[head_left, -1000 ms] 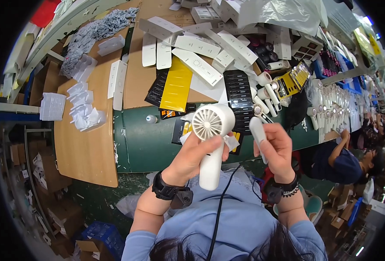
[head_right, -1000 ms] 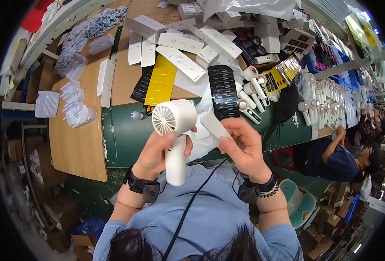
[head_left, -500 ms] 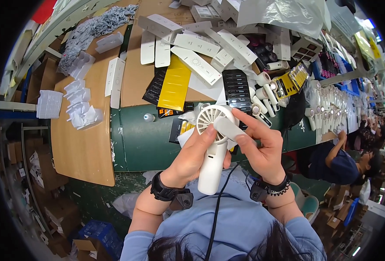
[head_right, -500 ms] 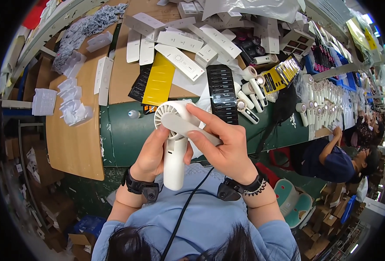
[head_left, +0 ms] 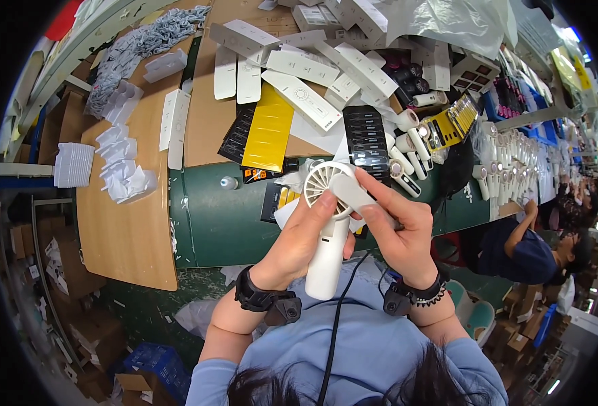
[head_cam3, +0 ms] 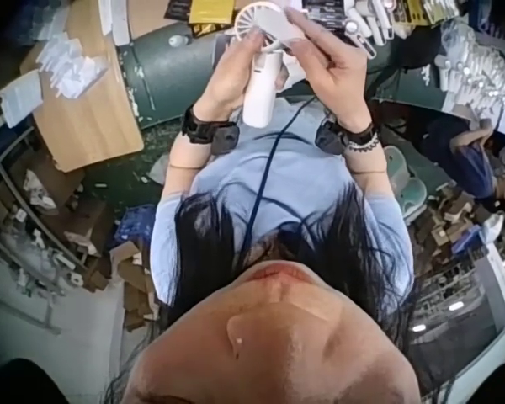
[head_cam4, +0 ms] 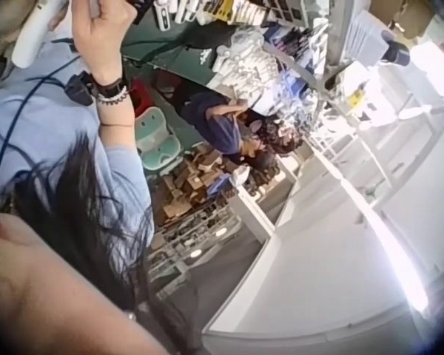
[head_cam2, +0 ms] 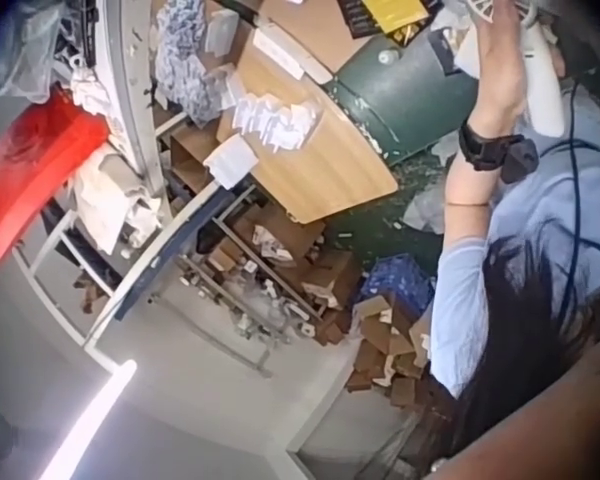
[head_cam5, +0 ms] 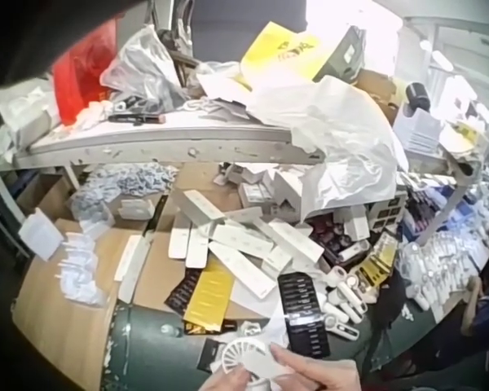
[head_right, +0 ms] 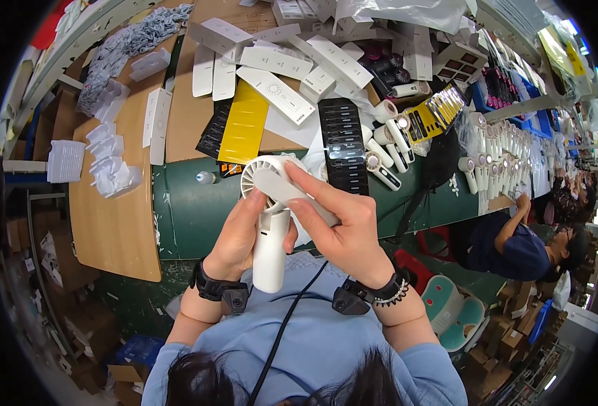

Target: The person wipes a handheld fan with a cloth, turns it over, and wipes the other side. They then rub the fan's edges with a file and wipe the fan again with the cloth.

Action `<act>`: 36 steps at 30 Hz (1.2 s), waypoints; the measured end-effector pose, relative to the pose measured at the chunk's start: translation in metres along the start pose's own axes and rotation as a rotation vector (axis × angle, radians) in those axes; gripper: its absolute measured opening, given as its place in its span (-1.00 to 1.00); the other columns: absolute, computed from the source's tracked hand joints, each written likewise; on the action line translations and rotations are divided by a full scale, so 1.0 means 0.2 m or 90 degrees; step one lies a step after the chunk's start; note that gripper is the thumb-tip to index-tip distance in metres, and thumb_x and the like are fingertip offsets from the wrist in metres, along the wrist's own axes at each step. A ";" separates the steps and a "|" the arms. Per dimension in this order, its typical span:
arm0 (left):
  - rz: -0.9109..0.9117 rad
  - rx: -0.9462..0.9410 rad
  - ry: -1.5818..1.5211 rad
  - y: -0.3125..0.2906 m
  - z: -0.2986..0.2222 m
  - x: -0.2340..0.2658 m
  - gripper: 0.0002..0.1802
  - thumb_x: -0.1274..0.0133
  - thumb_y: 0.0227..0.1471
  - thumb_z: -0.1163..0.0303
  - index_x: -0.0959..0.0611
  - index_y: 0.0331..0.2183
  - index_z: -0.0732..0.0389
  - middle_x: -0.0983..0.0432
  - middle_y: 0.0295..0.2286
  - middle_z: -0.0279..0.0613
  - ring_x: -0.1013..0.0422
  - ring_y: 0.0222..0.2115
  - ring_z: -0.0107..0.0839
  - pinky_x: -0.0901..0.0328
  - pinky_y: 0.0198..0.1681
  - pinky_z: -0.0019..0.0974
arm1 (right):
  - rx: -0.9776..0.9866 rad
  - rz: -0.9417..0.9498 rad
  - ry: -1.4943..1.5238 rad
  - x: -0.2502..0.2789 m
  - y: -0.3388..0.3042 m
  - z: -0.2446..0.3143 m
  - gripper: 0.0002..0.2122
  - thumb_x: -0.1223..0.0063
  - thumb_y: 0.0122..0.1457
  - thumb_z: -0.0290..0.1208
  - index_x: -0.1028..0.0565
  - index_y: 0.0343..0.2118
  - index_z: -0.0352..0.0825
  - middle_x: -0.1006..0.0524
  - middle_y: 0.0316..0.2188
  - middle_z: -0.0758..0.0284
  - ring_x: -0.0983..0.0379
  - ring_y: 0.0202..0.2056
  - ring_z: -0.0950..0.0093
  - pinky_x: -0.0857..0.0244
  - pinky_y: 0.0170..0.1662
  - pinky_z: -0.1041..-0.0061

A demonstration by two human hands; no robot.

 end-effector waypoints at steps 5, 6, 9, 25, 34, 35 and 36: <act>-0.022 0.004 -0.019 0.02 -0.01 0.01 -0.54 0.27 0.14 0.02 -0.23 -0.06 0.13 -0.38 -0.37 -0.22 -0.36 -0.65 -0.51 -0.28 -0.65 -0.48 | -0.059 0.042 -0.040 0.01 0.08 0.02 -0.68 0.08 0.07 -0.62 -0.40 -0.06 -0.43 -0.53 -0.55 0.40 -0.31 -0.57 0.81 -0.15 -0.53 0.82; -0.017 0.006 -0.017 0.02 0.00 0.01 -0.54 0.27 0.14 0.01 -0.23 -0.06 0.13 -0.38 -0.38 -0.23 -0.36 -0.65 -0.51 -0.28 -0.66 -0.48 | -0.059 0.041 -0.040 0.00 0.07 0.01 -0.68 0.08 0.07 -0.62 -0.40 -0.06 -0.43 -0.53 -0.55 0.40 -0.31 -0.57 0.81 -0.15 -0.53 0.82; -0.007 0.012 -0.016 0.03 0.01 0.01 -0.54 0.27 0.14 0.01 -0.24 -0.07 0.12 -0.38 -0.39 -0.24 -0.36 -0.66 -0.51 -0.28 -0.66 -0.48 | -0.003 0.006 -0.038 -0.01 0.01 0.00 -0.68 0.08 0.08 -0.62 -0.42 -0.06 -0.39 -0.52 -0.57 0.43 -0.27 -0.60 0.83 -0.10 -0.56 0.83; -0.003 0.001 -0.029 0.07 0.04 -0.02 -0.53 0.29 0.14 -0.03 -0.31 -0.11 0.15 -0.41 -0.41 -0.23 -0.37 -0.67 -0.49 -0.28 -0.66 -0.48 | -0.031 -0.035 -0.048 0.00 0.04 0.02 -0.68 0.09 0.09 -0.60 -0.42 -0.05 -0.34 -0.47 -0.63 0.45 -0.26 -0.65 0.81 -0.13 -0.61 0.78; -0.010 -0.007 -0.066 0.10 0.04 0.00 -0.52 0.29 0.14 -0.05 -0.36 -0.16 0.17 -0.43 -0.43 -0.23 -0.37 -0.67 -0.49 -0.28 -0.66 -0.48 | 0.008 -0.016 -0.106 -0.02 0.03 -0.01 -0.69 0.09 0.09 -0.60 -0.43 -0.06 -0.33 -0.46 -0.66 0.42 -0.26 -0.65 0.81 -0.13 -0.61 0.78; -0.007 -0.003 -0.063 0.10 0.05 0.01 -0.52 0.29 0.14 -0.04 -0.36 -0.16 0.17 -0.43 -0.43 -0.23 -0.37 -0.68 -0.49 -0.28 -0.66 -0.48 | -0.009 -0.017 -0.096 -0.01 0.06 -0.01 -0.69 0.09 0.09 -0.60 -0.43 -0.06 -0.33 -0.46 -0.65 0.41 -0.26 -0.65 0.81 -0.13 -0.61 0.78; -0.004 0.002 -0.059 0.09 0.05 0.01 -0.53 0.29 0.14 -0.04 -0.36 -0.17 0.17 -0.43 -0.43 -0.24 -0.37 -0.68 -0.49 -0.28 -0.66 -0.48 | -0.025 -0.019 -0.085 0.00 0.09 0.00 -0.69 0.09 0.09 -0.59 -0.43 -0.06 -0.34 -0.47 -0.65 0.41 -0.27 -0.65 0.80 -0.14 -0.60 0.78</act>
Point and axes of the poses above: each hand's wrist, its own y-axis towards the middle knuckle, its own x-axis out of the back of the hand, z = x × y, the point moved 9 cm from there along y, towards the middle knuckle
